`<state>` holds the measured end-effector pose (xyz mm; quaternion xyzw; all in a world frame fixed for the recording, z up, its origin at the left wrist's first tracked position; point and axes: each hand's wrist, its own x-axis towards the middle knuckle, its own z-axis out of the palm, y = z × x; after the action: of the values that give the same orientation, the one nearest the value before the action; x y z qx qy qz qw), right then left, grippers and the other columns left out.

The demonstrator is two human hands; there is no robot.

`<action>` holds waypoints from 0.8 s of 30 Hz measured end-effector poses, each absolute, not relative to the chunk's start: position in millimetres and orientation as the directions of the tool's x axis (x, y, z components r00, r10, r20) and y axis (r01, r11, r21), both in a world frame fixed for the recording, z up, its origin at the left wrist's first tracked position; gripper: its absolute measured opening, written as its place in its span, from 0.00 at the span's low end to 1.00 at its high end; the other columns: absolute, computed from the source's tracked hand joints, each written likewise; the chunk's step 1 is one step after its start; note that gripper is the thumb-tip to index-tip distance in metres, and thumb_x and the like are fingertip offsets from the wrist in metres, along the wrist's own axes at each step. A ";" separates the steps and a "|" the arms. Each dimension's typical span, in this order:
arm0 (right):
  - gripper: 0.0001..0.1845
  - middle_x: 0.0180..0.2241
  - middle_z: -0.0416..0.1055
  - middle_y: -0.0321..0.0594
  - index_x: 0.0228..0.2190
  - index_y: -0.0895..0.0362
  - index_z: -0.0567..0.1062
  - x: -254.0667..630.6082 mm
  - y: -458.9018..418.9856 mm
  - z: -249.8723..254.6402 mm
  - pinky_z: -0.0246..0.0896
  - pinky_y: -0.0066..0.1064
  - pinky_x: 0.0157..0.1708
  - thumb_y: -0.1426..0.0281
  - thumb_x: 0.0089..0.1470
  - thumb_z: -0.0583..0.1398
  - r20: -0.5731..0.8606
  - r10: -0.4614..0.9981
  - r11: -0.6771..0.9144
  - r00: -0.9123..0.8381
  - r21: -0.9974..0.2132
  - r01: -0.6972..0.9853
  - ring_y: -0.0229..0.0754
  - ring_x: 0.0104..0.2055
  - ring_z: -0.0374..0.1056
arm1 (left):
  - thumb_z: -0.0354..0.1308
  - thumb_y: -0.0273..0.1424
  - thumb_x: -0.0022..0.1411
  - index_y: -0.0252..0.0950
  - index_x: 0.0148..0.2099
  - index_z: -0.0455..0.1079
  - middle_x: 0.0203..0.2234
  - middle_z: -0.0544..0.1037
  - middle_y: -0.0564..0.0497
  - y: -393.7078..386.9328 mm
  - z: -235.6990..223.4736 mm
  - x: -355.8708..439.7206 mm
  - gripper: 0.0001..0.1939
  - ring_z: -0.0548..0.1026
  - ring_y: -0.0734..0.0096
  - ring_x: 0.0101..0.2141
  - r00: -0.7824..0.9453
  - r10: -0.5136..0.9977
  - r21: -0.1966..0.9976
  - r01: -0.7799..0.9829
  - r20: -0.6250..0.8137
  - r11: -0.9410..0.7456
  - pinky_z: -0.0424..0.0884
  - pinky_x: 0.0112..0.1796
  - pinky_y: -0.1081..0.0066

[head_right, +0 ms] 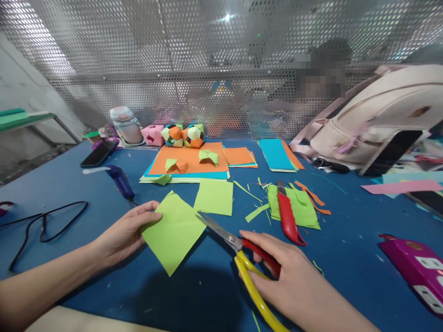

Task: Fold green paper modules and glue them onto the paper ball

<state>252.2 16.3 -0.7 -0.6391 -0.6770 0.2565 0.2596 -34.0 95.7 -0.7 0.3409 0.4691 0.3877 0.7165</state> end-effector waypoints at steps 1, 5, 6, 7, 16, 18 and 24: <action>0.24 0.41 0.77 0.45 0.43 0.54 0.78 251.9 15.7 -0.2 0.71 0.34 0.41 0.61 0.41 0.61 0.033 0.998 0.055 -0.044 -0.672 0.738 0.49 0.40 0.74 | 0.62 0.25 0.52 0.34 0.31 0.65 0.26 0.75 0.51 96.0 -0.6 -34.0 0.07 0.74 0.75 0.26 0.255 0.879 0.857 -0.234 -0.402 0.460 0.72 0.29 0.77; 0.24 0.41 0.77 0.44 0.42 0.54 0.78 252.5 13.8 -1.1 0.71 0.35 0.41 0.60 0.41 0.61 0.070 0.997 0.068 -0.030 -0.655 0.753 0.49 0.40 0.74 | 0.62 0.25 0.51 0.33 0.30 0.65 0.26 0.74 0.51 97.4 -0.6 -33.9 0.07 0.74 0.76 0.26 0.249 0.889 0.867 -0.232 -0.385 0.440 0.71 0.28 0.78; 0.24 0.41 0.77 0.44 0.42 0.54 0.78 252.9 13.6 -2.0 0.71 0.35 0.41 0.60 0.42 0.61 0.074 0.997 0.072 -0.031 -0.653 0.754 0.48 0.40 0.74 | 0.62 0.25 0.51 0.33 0.30 0.65 0.26 0.74 0.51 97.6 -0.8 -34.0 0.07 0.74 0.76 0.25 0.252 0.888 0.867 -0.229 -0.385 0.442 0.71 0.28 0.78; 0.24 0.41 0.77 0.44 0.43 0.54 0.77 253.3 13.6 -3.0 0.71 0.34 0.41 0.60 0.42 0.61 0.077 0.996 0.075 -0.033 -0.652 0.755 0.48 0.40 0.74 | 0.62 0.25 0.51 0.33 0.30 0.65 0.26 0.74 0.51 97.7 -1.1 -34.1 0.07 0.74 0.76 0.25 0.256 0.885 0.866 -0.226 -0.388 0.445 0.71 0.28 0.78; 0.24 0.42 0.76 0.43 0.43 0.54 0.77 250.3 14.4 -3.6 0.71 0.33 0.40 0.60 0.43 0.60 0.036 0.998 0.061 -0.049 -0.646 0.761 0.47 0.40 0.75 | 0.62 0.24 0.51 0.34 0.32 0.65 0.28 0.76 0.50 95.7 -3.3 -34.2 0.08 0.75 0.73 0.27 0.270 0.877 0.852 -0.244 -0.399 0.463 0.72 0.30 0.74; 0.24 0.41 0.77 0.43 0.43 0.54 0.77 250.2 14.5 -2.5 0.71 0.32 0.40 0.60 0.43 0.60 0.042 0.998 0.064 -0.048 -0.644 0.762 0.47 0.39 0.75 | 0.62 0.24 0.51 0.34 0.32 0.65 0.28 0.76 0.50 95.1 -3.2 -34.1 0.08 0.76 0.72 0.27 0.271 0.875 0.849 -0.247 -0.402 0.466 0.72 0.30 0.74; 0.22 0.38 0.78 0.42 0.41 0.55 0.78 248.8 14.4 1.8 0.72 0.28 0.38 0.63 0.42 0.61 0.060 0.996 0.093 -0.071 -0.686 0.722 0.44 0.36 0.75 | 0.63 0.24 0.50 0.34 0.31 0.65 0.26 0.76 0.50 93.5 -2.2 -33.1 0.08 0.75 0.73 0.26 0.263 0.880 0.853 -0.251 -0.395 0.458 0.72 0.29 0.75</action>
<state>248.8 14.4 1.8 -0.6247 -0.6873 0.2513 0.2723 -33.1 93.5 -2.2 0.3405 0.4622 0.3939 0.7179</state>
